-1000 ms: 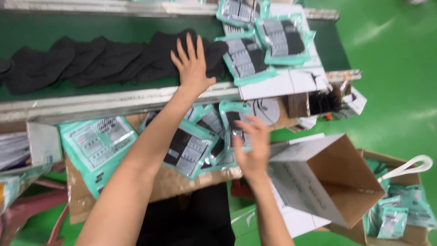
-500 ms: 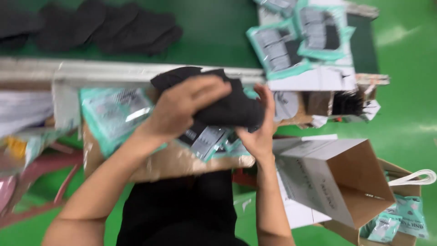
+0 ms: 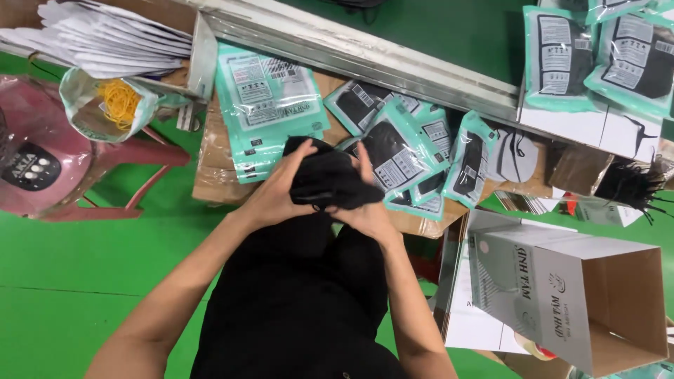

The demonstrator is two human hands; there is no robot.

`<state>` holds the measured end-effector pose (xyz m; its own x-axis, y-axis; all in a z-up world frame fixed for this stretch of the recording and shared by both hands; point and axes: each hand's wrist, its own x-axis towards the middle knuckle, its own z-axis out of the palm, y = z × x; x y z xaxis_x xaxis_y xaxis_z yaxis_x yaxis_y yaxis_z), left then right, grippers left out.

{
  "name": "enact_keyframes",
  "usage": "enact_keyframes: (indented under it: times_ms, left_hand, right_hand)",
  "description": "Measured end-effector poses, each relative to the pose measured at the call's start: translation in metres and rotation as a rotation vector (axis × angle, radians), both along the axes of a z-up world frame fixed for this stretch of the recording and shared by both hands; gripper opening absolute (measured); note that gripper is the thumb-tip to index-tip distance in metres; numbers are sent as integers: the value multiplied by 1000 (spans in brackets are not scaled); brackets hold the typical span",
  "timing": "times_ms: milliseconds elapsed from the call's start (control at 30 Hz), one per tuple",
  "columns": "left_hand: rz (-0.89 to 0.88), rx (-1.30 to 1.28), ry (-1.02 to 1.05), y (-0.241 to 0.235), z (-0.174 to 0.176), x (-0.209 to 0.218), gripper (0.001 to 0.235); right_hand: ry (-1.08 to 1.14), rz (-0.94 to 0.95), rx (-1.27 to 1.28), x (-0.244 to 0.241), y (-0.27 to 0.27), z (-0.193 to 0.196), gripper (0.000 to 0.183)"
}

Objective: The person picks up black face masks from a conveyor, stacks and aligns them, and places them into white retail boxes. They fold the box flaps and seal a box using a red tape dispenser, and also handle teal packaged mask pouches and paper inserts at the packing table.

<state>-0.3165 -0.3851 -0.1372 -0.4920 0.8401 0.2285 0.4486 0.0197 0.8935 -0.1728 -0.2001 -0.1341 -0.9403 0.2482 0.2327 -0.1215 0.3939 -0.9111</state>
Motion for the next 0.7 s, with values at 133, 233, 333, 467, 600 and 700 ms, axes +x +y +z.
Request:
enact_keyframes:
  times_ms: [133, 233, 333, 467, 600, 700]
  left_hand:
    - [49, 65, -167, 5, -21, 19, 98]
    - [139, 110, -98, 11, -9, 29, 69]
    - [119, 193, 123, 7, 12, 32, 53]
    - [64, 266, 253, 6, 1, 31, 54]
    - [6, 232, 239, 1, 6, 24, 60]
    - [-27, 157, 383, -5, 19, 3, 66]
  right_hand:
    - [-144, -143, -310, 14, -5, -17, 112]
    - [-11, -155, -403, 13, -7, 2, 109]
    - [148, -144, -191, 7, -12, 38, 100]
    - [109, -68, 63, 17, -2, 11, 73]
    - [-97, -69, -8, 25, 5, -4, 37]
    - [-140, -117, -113, 31, 11, 3, 30]
